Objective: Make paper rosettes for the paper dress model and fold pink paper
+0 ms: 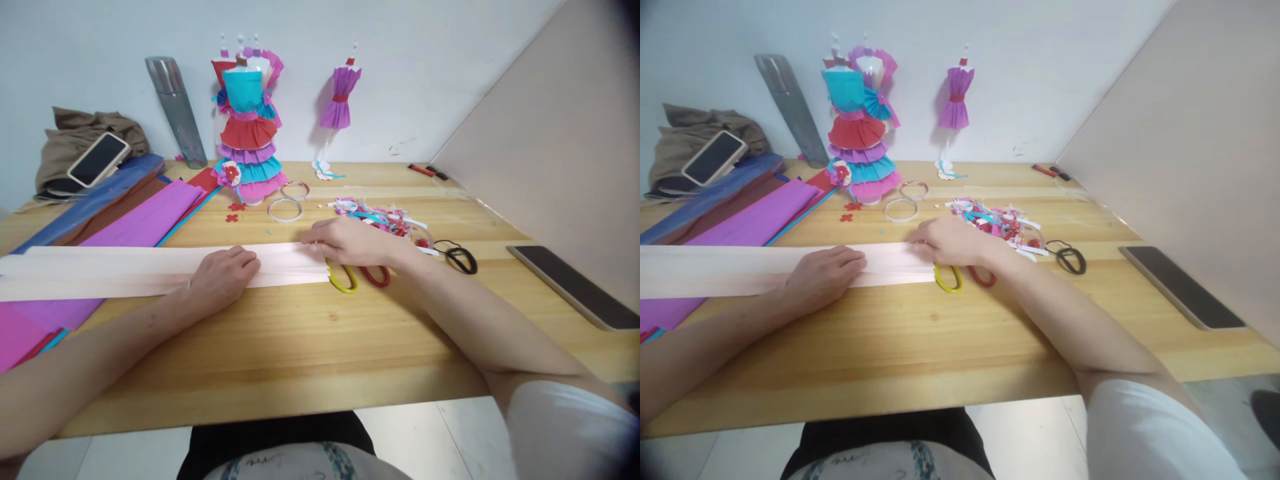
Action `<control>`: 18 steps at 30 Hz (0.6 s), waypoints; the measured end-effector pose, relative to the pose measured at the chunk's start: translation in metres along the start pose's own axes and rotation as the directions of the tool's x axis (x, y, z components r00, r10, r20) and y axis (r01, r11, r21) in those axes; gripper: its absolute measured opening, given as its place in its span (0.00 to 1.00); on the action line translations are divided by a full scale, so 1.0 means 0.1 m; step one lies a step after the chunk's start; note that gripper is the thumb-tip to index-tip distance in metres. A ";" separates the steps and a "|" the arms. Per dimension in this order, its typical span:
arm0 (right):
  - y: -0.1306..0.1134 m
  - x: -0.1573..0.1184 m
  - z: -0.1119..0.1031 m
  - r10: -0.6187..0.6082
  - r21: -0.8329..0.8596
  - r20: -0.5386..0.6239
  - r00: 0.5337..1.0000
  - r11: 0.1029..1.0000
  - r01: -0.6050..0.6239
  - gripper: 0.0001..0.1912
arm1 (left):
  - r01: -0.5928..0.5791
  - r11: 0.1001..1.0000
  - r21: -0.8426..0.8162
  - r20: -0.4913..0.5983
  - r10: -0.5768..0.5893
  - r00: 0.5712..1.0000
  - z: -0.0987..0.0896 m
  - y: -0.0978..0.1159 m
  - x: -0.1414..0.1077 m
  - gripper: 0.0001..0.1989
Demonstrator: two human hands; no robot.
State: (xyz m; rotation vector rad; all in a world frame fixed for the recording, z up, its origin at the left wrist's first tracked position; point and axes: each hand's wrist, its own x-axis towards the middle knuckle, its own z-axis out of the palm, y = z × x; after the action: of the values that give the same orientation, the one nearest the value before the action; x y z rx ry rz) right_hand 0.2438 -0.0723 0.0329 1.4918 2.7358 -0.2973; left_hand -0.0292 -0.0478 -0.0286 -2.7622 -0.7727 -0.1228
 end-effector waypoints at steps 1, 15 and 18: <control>0.01 0.01 0.00 -0.008 0.024 0.004 1.000 1.000 0.008 0.18 | -0.003 1.000 -0.003 -0.011 0.003 1.000 0.00 0.00 0.00 0.12; 0.15 0.12 0.19 0.012 0.057 -0.057 0.998 0.998 -0.009 0.13 | -0.084 0.996 0.008 -0.249 0.083 0.965 0.06 0.03 -0.03 0.11; 0.14 0.07 0.14 -0.067 0.070 -0.051 0.996 0.995 0.071 0.16 | -0.049 0.998 0.047 -0.273 0.060 0.960 0.09 0.05 -0.02 0.11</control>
State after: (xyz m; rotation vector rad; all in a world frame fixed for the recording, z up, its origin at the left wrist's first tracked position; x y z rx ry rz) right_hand 0.2507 -0.0617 0.0160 1.4408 2.8484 -0.3693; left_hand -0.0284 -0.0503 -0.0388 -2.6477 -0.6171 -0.4637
